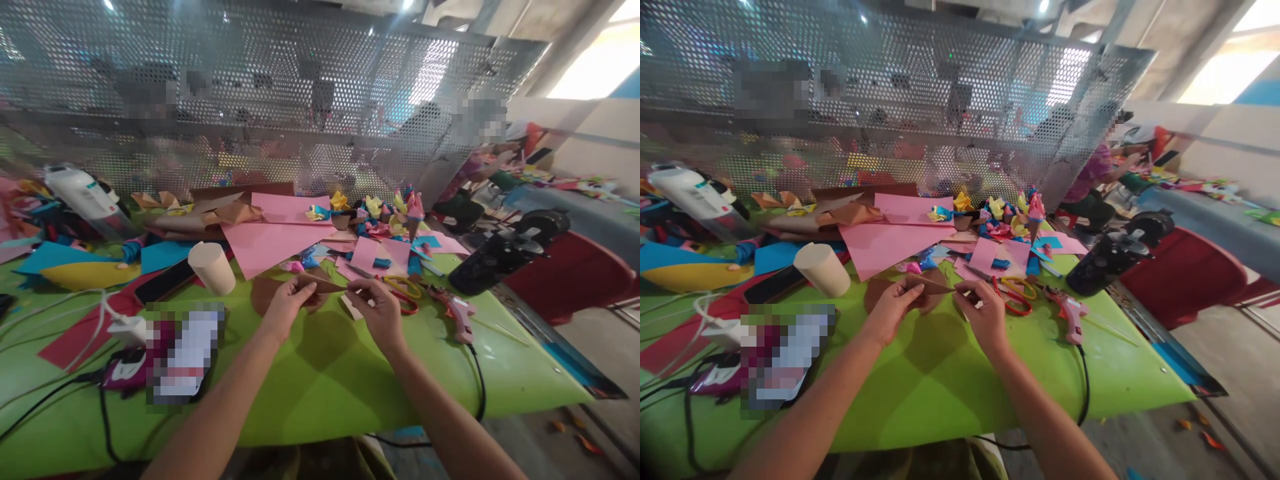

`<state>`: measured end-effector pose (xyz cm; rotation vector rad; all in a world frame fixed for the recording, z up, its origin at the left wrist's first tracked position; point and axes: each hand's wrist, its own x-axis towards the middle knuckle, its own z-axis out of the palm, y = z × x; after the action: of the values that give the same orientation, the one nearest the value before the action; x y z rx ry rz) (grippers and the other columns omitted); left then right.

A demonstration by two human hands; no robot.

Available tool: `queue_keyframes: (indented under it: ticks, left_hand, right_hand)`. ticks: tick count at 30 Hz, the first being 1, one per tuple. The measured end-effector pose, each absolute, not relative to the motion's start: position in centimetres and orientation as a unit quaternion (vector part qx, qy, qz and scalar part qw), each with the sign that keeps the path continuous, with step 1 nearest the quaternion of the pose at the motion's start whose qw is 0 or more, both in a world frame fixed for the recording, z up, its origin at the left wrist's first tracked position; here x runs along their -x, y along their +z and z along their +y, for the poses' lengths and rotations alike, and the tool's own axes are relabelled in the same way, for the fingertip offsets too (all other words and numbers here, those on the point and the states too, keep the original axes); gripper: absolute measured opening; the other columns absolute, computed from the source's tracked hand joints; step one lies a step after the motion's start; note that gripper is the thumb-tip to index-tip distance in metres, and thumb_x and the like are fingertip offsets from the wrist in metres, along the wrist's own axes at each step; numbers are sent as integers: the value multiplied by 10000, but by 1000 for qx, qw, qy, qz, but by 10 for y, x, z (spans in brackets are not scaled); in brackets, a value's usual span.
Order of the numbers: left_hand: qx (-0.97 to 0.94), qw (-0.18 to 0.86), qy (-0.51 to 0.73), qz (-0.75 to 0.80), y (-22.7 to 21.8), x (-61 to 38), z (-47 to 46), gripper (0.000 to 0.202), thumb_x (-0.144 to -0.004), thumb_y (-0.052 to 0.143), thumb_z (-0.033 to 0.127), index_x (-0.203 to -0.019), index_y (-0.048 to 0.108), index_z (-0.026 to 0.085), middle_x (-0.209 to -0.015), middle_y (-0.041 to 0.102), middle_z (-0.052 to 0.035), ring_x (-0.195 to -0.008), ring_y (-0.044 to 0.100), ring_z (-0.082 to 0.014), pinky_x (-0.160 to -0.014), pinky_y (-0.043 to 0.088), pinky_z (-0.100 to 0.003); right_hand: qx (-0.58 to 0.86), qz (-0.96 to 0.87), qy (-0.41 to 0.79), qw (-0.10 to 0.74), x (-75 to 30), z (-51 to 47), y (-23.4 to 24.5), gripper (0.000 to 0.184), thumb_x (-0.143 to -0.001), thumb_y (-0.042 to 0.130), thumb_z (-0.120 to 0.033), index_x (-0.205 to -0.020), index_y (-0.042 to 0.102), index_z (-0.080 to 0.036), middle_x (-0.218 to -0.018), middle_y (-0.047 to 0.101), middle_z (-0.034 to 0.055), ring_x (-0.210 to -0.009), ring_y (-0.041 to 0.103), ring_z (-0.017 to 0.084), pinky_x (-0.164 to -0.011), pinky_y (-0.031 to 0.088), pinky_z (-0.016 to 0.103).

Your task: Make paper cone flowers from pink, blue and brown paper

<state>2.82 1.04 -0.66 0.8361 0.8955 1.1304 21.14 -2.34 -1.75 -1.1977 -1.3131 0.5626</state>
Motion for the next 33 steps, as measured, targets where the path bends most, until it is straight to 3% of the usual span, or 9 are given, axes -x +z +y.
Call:
queue_keyframes:
  ticks: [5, 15, 21, 28, 33]
  left_hand:
    - [-376, 677, 501, 388, -9, -29, 10, 454, -533, 933, 398, -820, 701, 133, -720, 707, -5, -626, 633, -114, -654, 531, -248]
    - [-405, 655, 505, 390, -6, -29, 10, 421, -551, 919, 402, -800, 706, 138, -728, 694, -3, -637, 607, -113, -658, 526, -252]
    - [-430, 628, 519, 389, -3, -28, 8, 370, -602, 889, 408, -803, 712, 152, -711, 699, 2, -634, 616, -110, -680, 516, -244]
    - [-473, 610, 503, 389, 0, -28, 7, 340, -641, 862, 434, -803, 715, 175, -739, 711, -8, -669, 640, -140, -698, 532, -272]
    - [-488, 605, 500, 381, 0, -28, 7, 316, -666, 852, 427, -803, 722, 173, -743, 704, -9, -678, 631, -137, -706, 523, -267]
  right_hand:
    - [535, -603, 169, 567, -212, -25, -16, 73, -815, 703, -285, -785, 747, -236, -716, 704, 18, -603, 574, 166, -596, 492, 292]
    - [530, -608, 190, 560, -212, -24, -16, 128, -809, 706, -301, -713, 718, -216, -627, 663, 2, -568, 586, 162, -564, 461, 277]
    - [531, -564, 229, 589, -214, -23, -16, 166, -792, 718, -356, -869, 760, -214, -795, 746, 45, -601, 608, 164, -585, 498, 294]
    - [526, -557, 260, 588, -214, -23, -15, 171, -790, 698, -375, -745, 711, -210, -590, 631, -7, -537, 561, 148, -529, 449, 267]
    - [526, -553, 277, 583, -214, -24, -14, 196, -784, 699, -381, -707, 678, -202, -571, 617, -12, -513, 545, 134, -507, 433, 254]
